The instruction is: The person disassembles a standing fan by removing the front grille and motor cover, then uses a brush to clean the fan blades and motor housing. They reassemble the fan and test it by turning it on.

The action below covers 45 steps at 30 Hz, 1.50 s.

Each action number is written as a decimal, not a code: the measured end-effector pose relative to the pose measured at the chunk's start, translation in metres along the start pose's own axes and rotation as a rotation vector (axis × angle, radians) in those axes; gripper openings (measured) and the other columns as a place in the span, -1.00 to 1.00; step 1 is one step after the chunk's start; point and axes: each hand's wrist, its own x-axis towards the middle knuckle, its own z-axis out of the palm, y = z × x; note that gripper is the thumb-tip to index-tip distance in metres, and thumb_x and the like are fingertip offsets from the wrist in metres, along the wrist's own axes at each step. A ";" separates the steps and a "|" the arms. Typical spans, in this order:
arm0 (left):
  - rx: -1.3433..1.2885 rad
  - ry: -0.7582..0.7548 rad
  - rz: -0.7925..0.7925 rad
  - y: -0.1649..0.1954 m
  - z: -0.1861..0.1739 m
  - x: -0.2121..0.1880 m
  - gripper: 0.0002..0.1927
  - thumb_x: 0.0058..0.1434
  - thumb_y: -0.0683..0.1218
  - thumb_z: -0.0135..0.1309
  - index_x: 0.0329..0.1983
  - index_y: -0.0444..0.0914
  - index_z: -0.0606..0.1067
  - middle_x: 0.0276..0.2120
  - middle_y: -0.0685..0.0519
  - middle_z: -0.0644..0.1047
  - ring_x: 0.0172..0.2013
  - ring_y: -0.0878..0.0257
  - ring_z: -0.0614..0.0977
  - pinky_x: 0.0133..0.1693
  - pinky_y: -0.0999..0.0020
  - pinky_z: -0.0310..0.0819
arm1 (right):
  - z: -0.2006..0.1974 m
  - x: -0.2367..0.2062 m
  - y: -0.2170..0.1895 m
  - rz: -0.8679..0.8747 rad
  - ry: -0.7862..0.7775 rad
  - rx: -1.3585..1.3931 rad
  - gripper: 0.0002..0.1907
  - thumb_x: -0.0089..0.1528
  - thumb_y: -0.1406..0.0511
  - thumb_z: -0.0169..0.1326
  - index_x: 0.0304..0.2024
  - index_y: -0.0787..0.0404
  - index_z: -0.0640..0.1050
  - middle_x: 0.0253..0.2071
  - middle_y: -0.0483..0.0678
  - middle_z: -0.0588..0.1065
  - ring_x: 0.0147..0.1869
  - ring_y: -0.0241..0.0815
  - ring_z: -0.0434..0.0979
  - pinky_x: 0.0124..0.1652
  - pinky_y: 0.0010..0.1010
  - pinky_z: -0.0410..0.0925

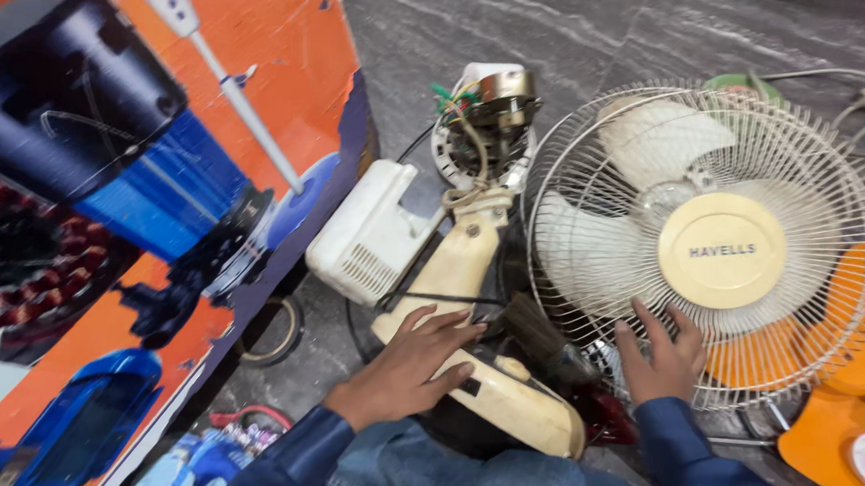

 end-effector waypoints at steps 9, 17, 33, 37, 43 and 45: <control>0.120 0.055 -0.006 0.001 0.017 -0.011 -0.37 0.45 0.07 -0.19 0.53 -0.21 0.09 0.29 -0.14 0.43 0.41 0.02 0.27 0.38 -0.19 -0.33 | 0.027 -0.079 -0.114 -0.403 -0.436 0.195 -0.38 0.15 0.03 0.19 0.25 -0.03 0.47 0.22 -0.05 0.48 0.29 -0.03 0.45 0.22 -0.17 0.25; 0.100 0.019 0.009 -0.005 0.013 -0.003 -0.27 0.44 0.22 -0.20 0.57 -0.17 0.04 0.31 -0.18 0.41 0.40 -0.01 0.30 0.38 -0.12 -0.23 | 0.006 -0.058 -0.128 -0.456 -0.484 0.213 -0.30 0.14 0.01 0.19 0.32 -0.04 0.41 0.26 -0.02 0.44 0.33 0.04 0.40 0.24 -0.13 0.23; -0.231 -0.017 -0.209 -0.002 0.001 0.014 -0.27 0.07 0.22 0.23 0.35 0.09 0.41 0.02 0.09 0.62 0.19 0.21 0.49 0.34 0.12 -0.18 | 0.003 -0.058 -0.135 -0.388 -0.576 -0.045 0.10 -0.14 0.25 0.40 0.43 -0.16 0.23 0.31 -0.03 0.34 0.45 0.02 0.24 0.28 -0.11 0.22; -0.214 -0.003 -0.228 0.000 0.004 0.012 -0.28 0.04 0.21 0.23 0.32 0.10 0.44 0.03 0.08 0.61 0.18 0.19 0.49 0.33 0.11 -0.18 | 0.006 -0.057 -0.134 -0.411 -0.562 -0.035 0.09 -0.15 0.21 0.44 0.41 -0.14 0.25 0.31 -0.04 0.34 0.45 0.04 0.22 0.26 -0.08 0.20; -0.165 0.020 -0.215 0.002 0.006 0.013 -0.30 0.02 0.23 0.21 0.29 0.09 0.46 -0.01 0.09 0.61 0.14 0.16 0.50 0.32 0.13 -0.12 | 0.010 -0.044 -0.126 -0.412 -0.673 0.017 0.13 -0.20 0.09 0.50 0.38 -0.14 0.27 0.32 -0.09 0.35 0.44 0.02 0.23 0.28 -0.16 0.22; -0.172 0.020 -0.220 0.002 0.006 0.012 -0.30 0.03 0.24 0.22 0.29 0.08 0.46 -0.02 0.07 0.61 0.15 0.16 0.49 0.32 0.13 -0.13 | 0.011 -0.040 -0.124 -0.414 -0.710 0.047 0.12 -0.21 0.07 0.51 0.37 -0.15 0.28 0.36 -0.12 0.36 0.45 0.02 0.22 0.28 -0.17 0.22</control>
